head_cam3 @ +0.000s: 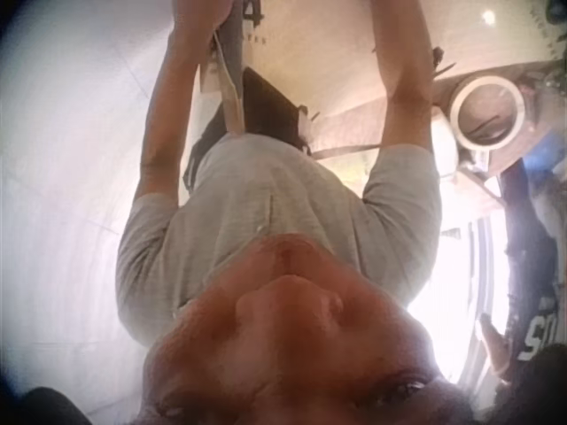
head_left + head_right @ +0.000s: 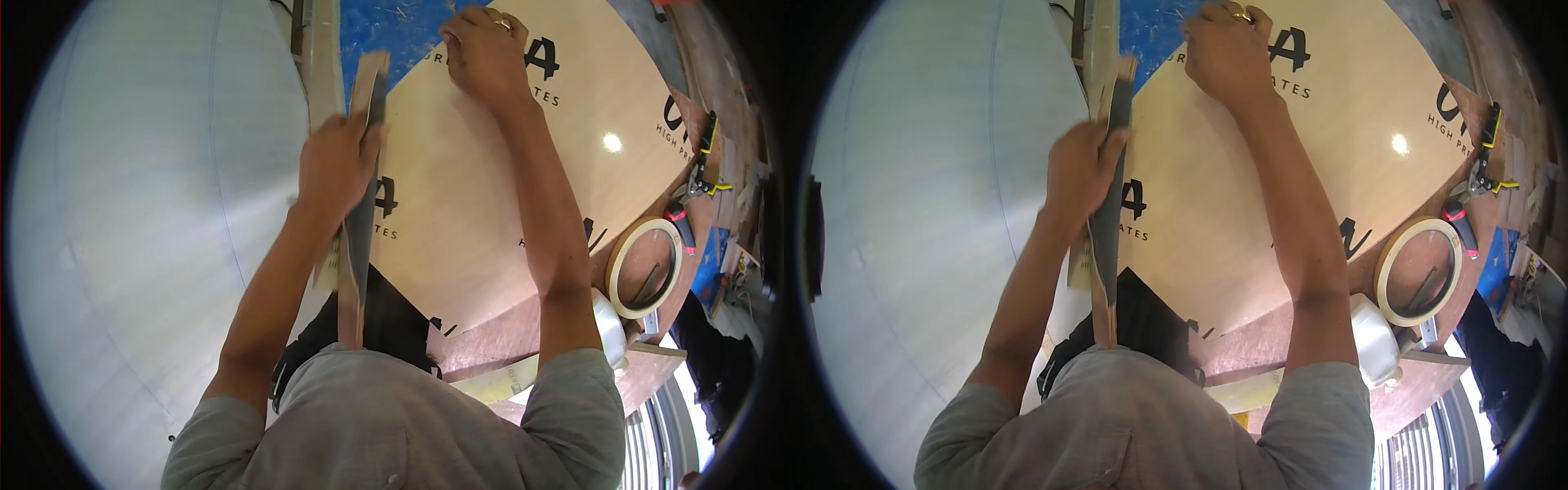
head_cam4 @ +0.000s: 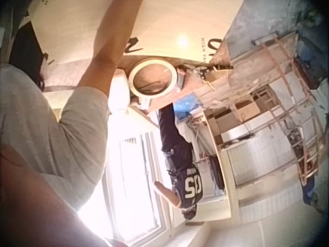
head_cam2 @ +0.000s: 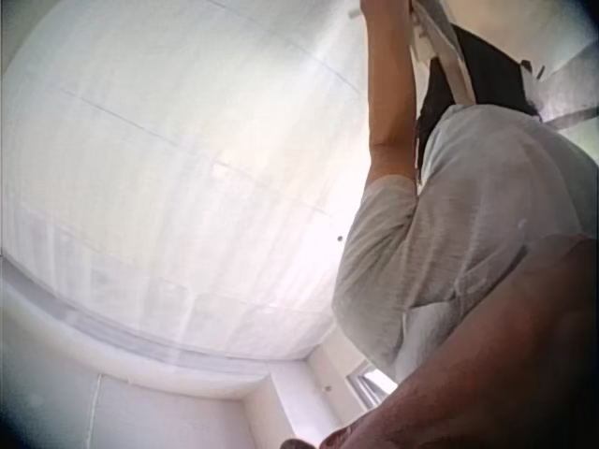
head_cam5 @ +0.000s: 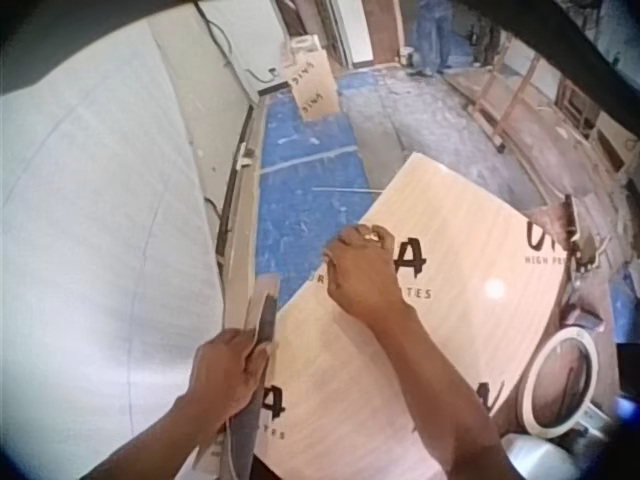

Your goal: The person sands the edges of white and wood-textured laminate panels using a sanding block by hand.

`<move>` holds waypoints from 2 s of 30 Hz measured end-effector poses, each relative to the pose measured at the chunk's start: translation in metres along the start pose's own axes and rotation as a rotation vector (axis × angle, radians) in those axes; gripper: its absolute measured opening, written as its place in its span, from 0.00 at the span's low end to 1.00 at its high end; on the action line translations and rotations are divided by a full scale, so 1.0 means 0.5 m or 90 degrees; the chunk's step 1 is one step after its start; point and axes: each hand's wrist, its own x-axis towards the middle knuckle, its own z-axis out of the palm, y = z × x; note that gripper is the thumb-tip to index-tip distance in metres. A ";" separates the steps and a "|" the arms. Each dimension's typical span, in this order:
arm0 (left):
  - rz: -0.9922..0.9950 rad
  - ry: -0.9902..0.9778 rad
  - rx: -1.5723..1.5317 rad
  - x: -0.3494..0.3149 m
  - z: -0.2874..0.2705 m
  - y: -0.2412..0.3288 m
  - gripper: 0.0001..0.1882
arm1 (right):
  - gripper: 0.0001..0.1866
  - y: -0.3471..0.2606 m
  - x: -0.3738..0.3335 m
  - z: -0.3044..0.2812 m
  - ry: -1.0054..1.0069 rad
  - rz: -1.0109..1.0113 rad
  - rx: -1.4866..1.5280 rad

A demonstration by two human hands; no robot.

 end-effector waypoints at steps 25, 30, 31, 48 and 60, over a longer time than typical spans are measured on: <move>-0.368 -0.071 -0.280 -0.050 -0.144 -0.133 0.19 | 0.46 -0.145 -0.069 -0.084 -0.427 -0.158 -0.072; -0.268 -0.061 -0.325 -0.044 -0.107 -0.126 0.18 | 0.32 -0.045 -0.023 -0.071 -0.290 -0.094 -0.133; -0.246 -0.067 -0.322 -0.034 -0.099 -0.118 0.18 | 0.28 -0.022 -0.003 -0.065 -0.228 -0.073 -0.112; -0.011 -0.073 -0.056 0.049 -0.014 -0.023 0.23 | 0.09 0.074 0.052 0.000 0.087 0.028 -0.028; 0.046 -0.022 -0.124 0.305 0.066 0.059 0.26 | 0.06 0.079 0.052 0.002 0.059 0.031 0.024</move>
